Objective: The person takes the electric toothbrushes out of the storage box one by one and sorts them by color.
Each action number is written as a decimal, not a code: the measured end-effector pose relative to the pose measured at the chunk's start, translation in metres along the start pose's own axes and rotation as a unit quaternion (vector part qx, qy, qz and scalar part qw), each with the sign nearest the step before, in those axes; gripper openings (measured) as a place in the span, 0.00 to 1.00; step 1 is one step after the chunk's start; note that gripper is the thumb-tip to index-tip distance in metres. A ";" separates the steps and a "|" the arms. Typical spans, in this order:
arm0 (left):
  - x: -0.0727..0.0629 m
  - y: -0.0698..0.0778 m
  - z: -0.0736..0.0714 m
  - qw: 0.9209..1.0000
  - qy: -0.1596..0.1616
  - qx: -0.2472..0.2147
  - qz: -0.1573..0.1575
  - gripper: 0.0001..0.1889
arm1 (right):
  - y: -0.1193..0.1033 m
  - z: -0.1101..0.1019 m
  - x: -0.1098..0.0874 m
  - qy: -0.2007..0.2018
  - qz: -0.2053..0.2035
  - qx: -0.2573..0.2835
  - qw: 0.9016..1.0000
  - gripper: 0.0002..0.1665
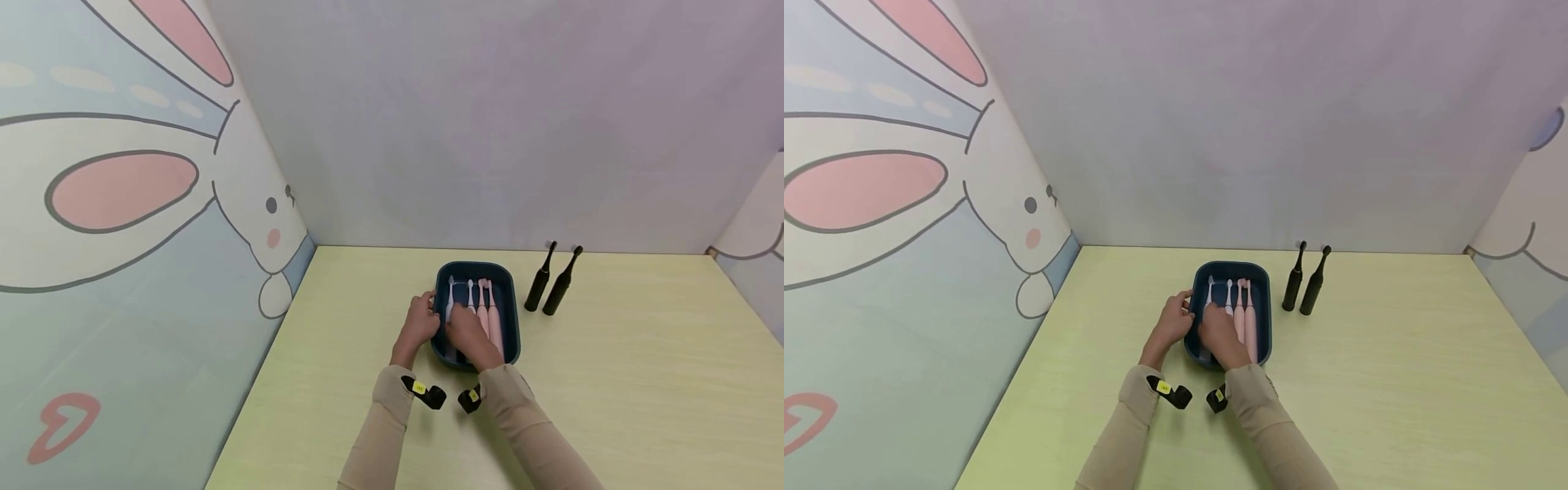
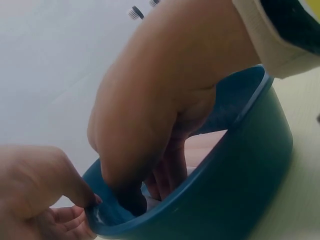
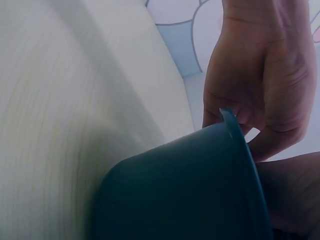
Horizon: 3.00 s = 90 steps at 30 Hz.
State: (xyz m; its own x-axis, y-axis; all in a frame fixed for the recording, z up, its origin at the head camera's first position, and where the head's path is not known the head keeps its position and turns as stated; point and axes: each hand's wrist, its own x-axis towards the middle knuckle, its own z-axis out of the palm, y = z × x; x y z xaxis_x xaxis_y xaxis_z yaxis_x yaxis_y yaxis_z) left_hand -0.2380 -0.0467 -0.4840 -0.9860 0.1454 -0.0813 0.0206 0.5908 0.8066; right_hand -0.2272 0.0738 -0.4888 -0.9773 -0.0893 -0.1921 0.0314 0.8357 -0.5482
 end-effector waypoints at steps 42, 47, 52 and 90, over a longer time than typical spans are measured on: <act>0.005 0.002 0.006 0.999 -0.001 0.023 -0.028 0.27 | 0.011 -0.008 -0.010 0.058 0.017 0.018 0.998 0.24; 0.003 0.002 0.006 0.999 0.004 0.024 -0.023 0.26 | 0.014 -0.012 -0.017 0.075 0.013 0.031 0.997 0.29; 0.005 0.000 0.008 1.000 0.010 0.019 -0.021 0.26 | 0.017 -0.018 -0.023 0.086 0.017 0.049 0.995 0.32; 0.002 0.000 0.007 1.000 -0.007 0.008 -0.018 0.27 | 0.053 -0.068 -0.050 0.270 -0.001 0.113 0.956 0.31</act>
State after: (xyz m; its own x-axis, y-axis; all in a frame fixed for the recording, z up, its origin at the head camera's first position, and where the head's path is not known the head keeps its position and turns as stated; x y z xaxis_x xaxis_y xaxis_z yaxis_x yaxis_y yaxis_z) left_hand -0.2390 -0.0408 -0.4878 -0.9836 0.1351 -0.1192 -0.0127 0.6079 0.7939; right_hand -0.1911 0.1589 -0.4531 -0.9409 0.2536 0.2246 0.0141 0.6917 -0.7220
